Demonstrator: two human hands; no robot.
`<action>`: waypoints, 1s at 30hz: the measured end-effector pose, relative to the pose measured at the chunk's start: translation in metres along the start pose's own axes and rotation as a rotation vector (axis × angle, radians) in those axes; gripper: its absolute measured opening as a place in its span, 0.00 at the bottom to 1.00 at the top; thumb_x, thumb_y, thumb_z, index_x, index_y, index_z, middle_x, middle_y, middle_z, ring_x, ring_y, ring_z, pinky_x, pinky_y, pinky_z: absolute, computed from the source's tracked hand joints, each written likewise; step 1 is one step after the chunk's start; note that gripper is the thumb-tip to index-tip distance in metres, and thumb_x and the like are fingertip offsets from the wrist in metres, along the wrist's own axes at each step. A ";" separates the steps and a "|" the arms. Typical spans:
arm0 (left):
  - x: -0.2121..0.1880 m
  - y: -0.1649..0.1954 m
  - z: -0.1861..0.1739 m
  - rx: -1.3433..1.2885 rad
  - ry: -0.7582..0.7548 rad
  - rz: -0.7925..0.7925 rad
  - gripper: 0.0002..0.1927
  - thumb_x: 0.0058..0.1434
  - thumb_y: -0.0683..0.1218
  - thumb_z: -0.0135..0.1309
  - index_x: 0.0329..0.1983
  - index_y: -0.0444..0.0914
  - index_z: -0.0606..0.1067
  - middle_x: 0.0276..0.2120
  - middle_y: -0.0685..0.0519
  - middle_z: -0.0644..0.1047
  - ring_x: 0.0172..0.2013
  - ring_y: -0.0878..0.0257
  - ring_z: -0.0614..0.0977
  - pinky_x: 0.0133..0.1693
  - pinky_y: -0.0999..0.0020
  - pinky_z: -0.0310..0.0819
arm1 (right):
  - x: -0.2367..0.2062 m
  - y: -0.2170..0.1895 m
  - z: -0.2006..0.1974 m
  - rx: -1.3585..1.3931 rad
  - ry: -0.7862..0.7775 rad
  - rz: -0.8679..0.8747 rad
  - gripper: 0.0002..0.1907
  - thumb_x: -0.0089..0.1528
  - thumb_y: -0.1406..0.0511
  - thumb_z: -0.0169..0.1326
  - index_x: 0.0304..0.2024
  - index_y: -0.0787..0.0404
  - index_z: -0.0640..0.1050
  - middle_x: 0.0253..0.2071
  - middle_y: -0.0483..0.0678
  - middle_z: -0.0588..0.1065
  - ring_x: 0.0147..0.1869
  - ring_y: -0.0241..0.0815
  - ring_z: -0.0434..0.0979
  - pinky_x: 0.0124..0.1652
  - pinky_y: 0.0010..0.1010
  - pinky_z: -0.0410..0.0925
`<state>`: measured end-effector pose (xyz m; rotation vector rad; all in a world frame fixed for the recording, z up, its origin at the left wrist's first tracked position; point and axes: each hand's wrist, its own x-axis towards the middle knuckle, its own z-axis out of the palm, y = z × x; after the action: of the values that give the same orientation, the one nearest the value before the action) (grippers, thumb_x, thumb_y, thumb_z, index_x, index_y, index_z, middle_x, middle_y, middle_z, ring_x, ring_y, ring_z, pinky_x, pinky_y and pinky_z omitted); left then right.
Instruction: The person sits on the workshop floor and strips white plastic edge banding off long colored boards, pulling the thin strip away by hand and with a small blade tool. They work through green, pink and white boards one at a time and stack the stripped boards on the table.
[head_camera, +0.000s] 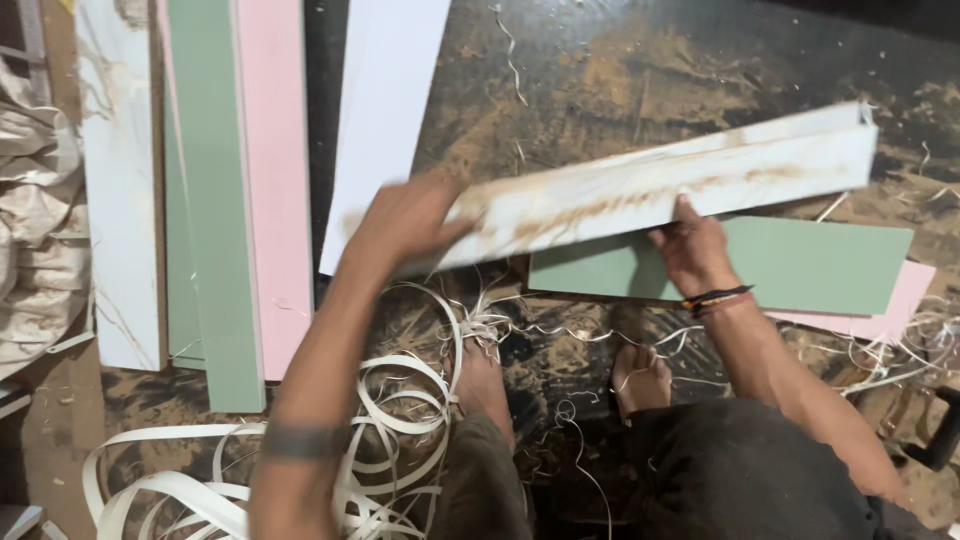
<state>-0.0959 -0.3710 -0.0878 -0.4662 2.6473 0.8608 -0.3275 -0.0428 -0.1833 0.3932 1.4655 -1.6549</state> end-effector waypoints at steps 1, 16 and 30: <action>0.027 0.009 -0.001 0.042 -0.032 0.027 0.27 0.59 0.63 0.57 0.51 0.40 0.78 0.46 0.42 0.81 0.47 0.47 0.82 0.47 0.48 0.73 | -0.004 -0.011 -0.010 -0.009 0.019 -0.007 0.17 0.75 0.59 0.43 0.58 0.63 0.72 0.55 0.48 0.76 0.60 0.44 0.75 0.61 0.41 0.65; 0.155 0.049 0.055 0.255 0.321 0.014 0.11 0.62 0.48 0.53 0.44 0.42 0.81 0.49 0.48 0.81 0.55 0.51 0.79 0.57 0.52 0.70 | -0.002 -0.102 -0.019 -1.866 -0.114 -0.819 0.38 0.59 0.57 0.65 0.68 0.65 0.70 0.63 0.63 0.72 0.63 0.63 0.73 0.59 0.58 0.64; -0.245 -0.249 0.025 0.083 1.058 -0.940 0.36 0.59 0.53 0.69 0.64 0.32 0.67 0.60 0.37 0.72 0.62 0.41 0.70 0.62 0.51 0.61 | -0.146 0.202 -0.041 -1.912 0.391 -0.718 0.16 0.77 0.62 0.38 0.36 0.63 0.67 0.40 0.54 0.72 0.46 0.59 0.74 0.41 0.50 0.67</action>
<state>0.2274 -0.4960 -0.1366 -2.3878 2.5952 0.1636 -0.1025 0.0657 -0.2192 -1.0077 2.8653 0.0806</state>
